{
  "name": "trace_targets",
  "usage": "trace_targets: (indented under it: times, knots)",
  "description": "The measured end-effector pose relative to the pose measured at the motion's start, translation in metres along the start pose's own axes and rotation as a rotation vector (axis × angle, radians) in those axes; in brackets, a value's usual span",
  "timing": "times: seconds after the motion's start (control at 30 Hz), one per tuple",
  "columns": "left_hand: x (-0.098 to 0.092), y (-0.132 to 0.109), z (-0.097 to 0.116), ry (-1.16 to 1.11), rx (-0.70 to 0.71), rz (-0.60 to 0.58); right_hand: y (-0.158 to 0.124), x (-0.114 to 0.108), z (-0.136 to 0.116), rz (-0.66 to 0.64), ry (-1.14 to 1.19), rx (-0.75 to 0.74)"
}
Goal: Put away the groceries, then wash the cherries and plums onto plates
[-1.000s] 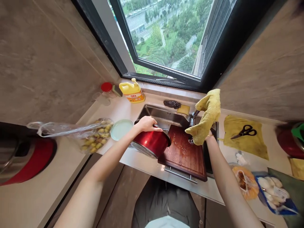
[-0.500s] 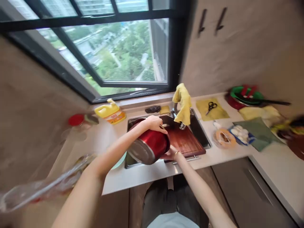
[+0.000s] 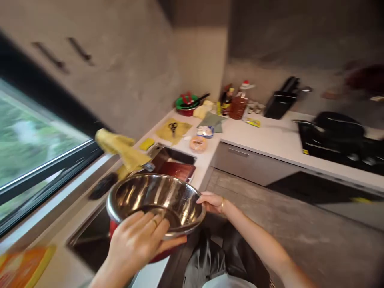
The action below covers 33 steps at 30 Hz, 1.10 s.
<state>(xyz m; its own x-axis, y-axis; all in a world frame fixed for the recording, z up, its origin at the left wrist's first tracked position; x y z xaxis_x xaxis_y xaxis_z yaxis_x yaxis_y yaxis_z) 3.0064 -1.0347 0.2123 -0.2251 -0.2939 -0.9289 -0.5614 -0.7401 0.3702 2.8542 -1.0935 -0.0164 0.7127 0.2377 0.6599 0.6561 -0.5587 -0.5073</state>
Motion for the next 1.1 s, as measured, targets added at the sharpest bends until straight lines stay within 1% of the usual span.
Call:
trace_targets:
  times: [0.03, 0.07, 0.1, 0.17, 0.2, 0.23, 0.27, 0.33, 0.37, 0.43, 0.47, 0.5, 0.53, 0.57, 0.6, 0.63, 0.67, 0.7, 0.73, 0.8, 0.83, 0.93, 1.0, 1.07, 1.1]
  knots:
    - [0.008, 0.011, 0.019, -0.042, 0.067, 0.040, -0.036, -0.026, -0.016, 0.057, 0.000, -0.044]
    - [0.022, 0.027, 0.038, -0.096, 0.130, 0.073, -0.074, -0.054, -0.029, 0.135, 0.011, -0.097]
    - [0.041, 0.047, 0.058, -0.163, 0.197, 0.089, -0.115, -0.082, -0.040, 0.233, 0.032, -0.173]
    - [0.089, 0.097, 0.109, -0.301, 0.317, 0.087, -0.203, -0.142, -0.052, 0.468, 0.074, -0.367]
    - [0.116, 0.125, 0.140, -0.365, 0.359, 0.071, -0.249, -0.173, -0.052, 0.596, 0.094, -0.467]
    - [0.141, 0.153, 0.177, -0.425, 0.378, 0.051, -0.297, -0.203, -0.048, 0.726, 0.115, -0.560]
    - [0.166, 0.180, 0.217, -0.483, 0.379, 0.021, -0.345, -0.231, -0.040, 0.855, 0.138, -0.644]
    - [0.210, 0.225, 0.307, -0.627, 0.334, -0.053, -0.439, -0.283, -0.015, 1.094, 0.197, -0.775]
    - [0.229, 0.244, 0.353, -0.717, 0.283, -0.096, -0.483, -0.306, 0.001, 1.196, 0.232, -0.827]
    - [0.264, 0.276, 0.446, -0.932, 0.117, -0.198, -0.564, -0.346, 0.034, 1.350, 0.294, -0.916]
    - [0.281, 0.290, 0.491, -1.051, 0.015, -0.281, -0.600, -0.363, 0.048, 1.403, 0.323, -0.953]
    - [0.298, 0.302, 0.535, -1.165, -0.087, -0.403, -0.633, -0.380, 0.061, 1.444, 0.348, -0.985]
    - [0.314, 0.312, 0.580, -1.259, -0.171, -0.565, -0.663, -0.396, 0.072, 1.481, 0.367, -1.009]
    - [0.327, 0.321, 0.622, -1.322, -0.225, -0.747, -0.692, -0.412, 0.081, 1.518, 0.381, -1.028]
    - [0.339, 0.328, 0.662, -1.350, -0.248, -0.922, -0.719, -0.429, 0.088, 1.557, 0.394, -1.041]
    - [0.348, 0.336, 0.698, -1.355, -0.253, -1.064, -0.744, -0.447, 0.092, 1.596, 0.403, -1.052]
    - [0.356, 0.346, 0.729, -1.356, -0.252, -1.164, -0.768, -0.466, 0.093, 1.629, 0.409, -1.064]
    - [0.364, 0.357, 0.757, -1.371, -0.256, -1.222, -0.790, -0.488, 0.092, 1.653, 0.409, -1.074]
    - [0.372, 0.370, 0.783, -1.406, -0.271, -1.245, -0.812, -0.512, 0.087, 1.667, 0.405, -1.085]
    - [0.393, 0.400, 0.831, -1.513, -0.327, -1.235, -0.852, -0.568, 0.069, 1.678, 0.366, -1.104]
    - [0.405, 0.417, 0.855, -1.566, -0.363, -1.204, -0.871, -0.600, 0.056, 1.683, 0.331, -1.109]
    - [0.448, 0.476, 0.927, -1.677, -0.453, -1.066, -0.925, -0.704, 0.007, 1.748, 0.210, -1.082]
    - [0.480, 0.519, 0.975, -1.713, -0.498, -0.974, -0.957, -0.773, -0.024, 1.815, 0.178, -1.042]
    - [0.511, 0.560, 1.022, -1.719, -0.542, -0.901, -0.987, -0.835, -0.046, 1.878, 0.195, -0.996]
    - [0.525, 0.579, 1.043, -1.715, -0.567, -0.873, -1.002, -0.861, -0.052, 1.907, 0.208, -0.973]
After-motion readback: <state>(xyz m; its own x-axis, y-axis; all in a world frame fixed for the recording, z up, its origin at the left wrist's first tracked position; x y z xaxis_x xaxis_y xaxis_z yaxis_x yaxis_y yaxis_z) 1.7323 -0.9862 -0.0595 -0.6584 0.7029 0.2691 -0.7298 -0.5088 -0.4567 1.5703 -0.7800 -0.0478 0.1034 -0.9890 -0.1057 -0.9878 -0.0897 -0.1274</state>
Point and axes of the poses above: each hand's wrist, its own y-axis towards the middle knuckle, its own x-axis out of the palm, z = x × y, the point moved 6 cm from there along y, towards the middle knuckle, and after that the axes turned 1 degree about y, right-handed, at the moved point
